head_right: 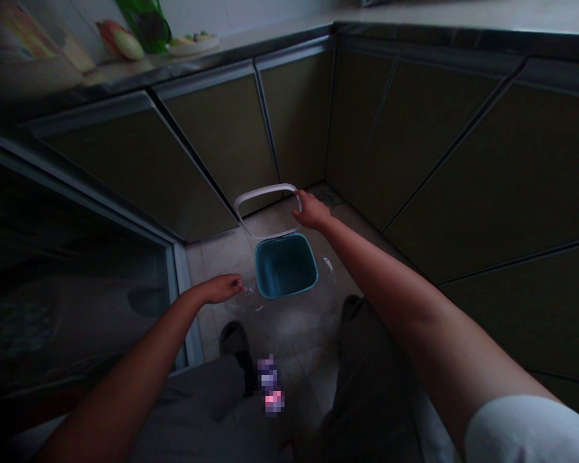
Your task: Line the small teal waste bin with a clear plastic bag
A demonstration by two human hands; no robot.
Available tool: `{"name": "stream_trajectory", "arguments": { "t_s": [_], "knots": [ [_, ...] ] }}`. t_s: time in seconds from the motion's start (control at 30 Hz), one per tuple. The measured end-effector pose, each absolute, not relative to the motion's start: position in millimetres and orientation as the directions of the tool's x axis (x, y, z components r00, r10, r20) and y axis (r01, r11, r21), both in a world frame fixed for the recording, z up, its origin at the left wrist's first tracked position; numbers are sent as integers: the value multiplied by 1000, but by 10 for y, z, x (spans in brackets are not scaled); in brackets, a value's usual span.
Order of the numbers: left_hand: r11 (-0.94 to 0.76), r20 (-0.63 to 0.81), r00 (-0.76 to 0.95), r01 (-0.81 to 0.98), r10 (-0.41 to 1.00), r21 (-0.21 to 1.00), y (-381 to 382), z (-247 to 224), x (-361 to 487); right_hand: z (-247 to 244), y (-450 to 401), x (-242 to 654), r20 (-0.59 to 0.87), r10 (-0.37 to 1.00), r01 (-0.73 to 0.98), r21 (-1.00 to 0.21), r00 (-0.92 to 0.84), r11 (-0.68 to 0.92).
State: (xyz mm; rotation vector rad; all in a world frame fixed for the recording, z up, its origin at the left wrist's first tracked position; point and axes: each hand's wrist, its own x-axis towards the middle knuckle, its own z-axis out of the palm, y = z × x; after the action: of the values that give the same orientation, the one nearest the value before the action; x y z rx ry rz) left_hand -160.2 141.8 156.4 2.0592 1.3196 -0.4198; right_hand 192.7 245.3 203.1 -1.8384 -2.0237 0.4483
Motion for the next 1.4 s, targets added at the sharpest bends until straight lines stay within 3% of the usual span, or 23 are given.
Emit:
{"name": "stream_trajectory", "arguments": {
  "t_s": [0.4,0.7,0.87,1.03,1.2,1.3,1.4],
  "knots": [
    [-262,-571,474,871,670,416,1401,1589,-1619,2038,2391,1919,53,994,885,-454,-93,107],
    [-263,-566,434,895,701,360,1366,1649,-1554,2051,2227,2056,35,993,900,-421,-109,113],
    [-179,-548,279,957,788,228,1308,1574,-1488,1831,1987,2152,-342,929,956,-292,-139,35],
    [-160,-559,219,975,799,154,1248,1508,-1425,1371,1562,2204,-726,685,986,-153,-64,-70],
    [-156,-578,291,949,762,272,1123,1643,-1407,1261,1194,2339,-722,667,977,-208,-184,44],
    [-79,-553,429,834,715,546,1007,1821,-1439,1410,994,2490,-708,644,942,-329,-289,62],
    [93,-512,545,619,663,780,891,2015,-1494,1612,814,2666,-717,573,865,-501,-396,-29]
  ]
}}
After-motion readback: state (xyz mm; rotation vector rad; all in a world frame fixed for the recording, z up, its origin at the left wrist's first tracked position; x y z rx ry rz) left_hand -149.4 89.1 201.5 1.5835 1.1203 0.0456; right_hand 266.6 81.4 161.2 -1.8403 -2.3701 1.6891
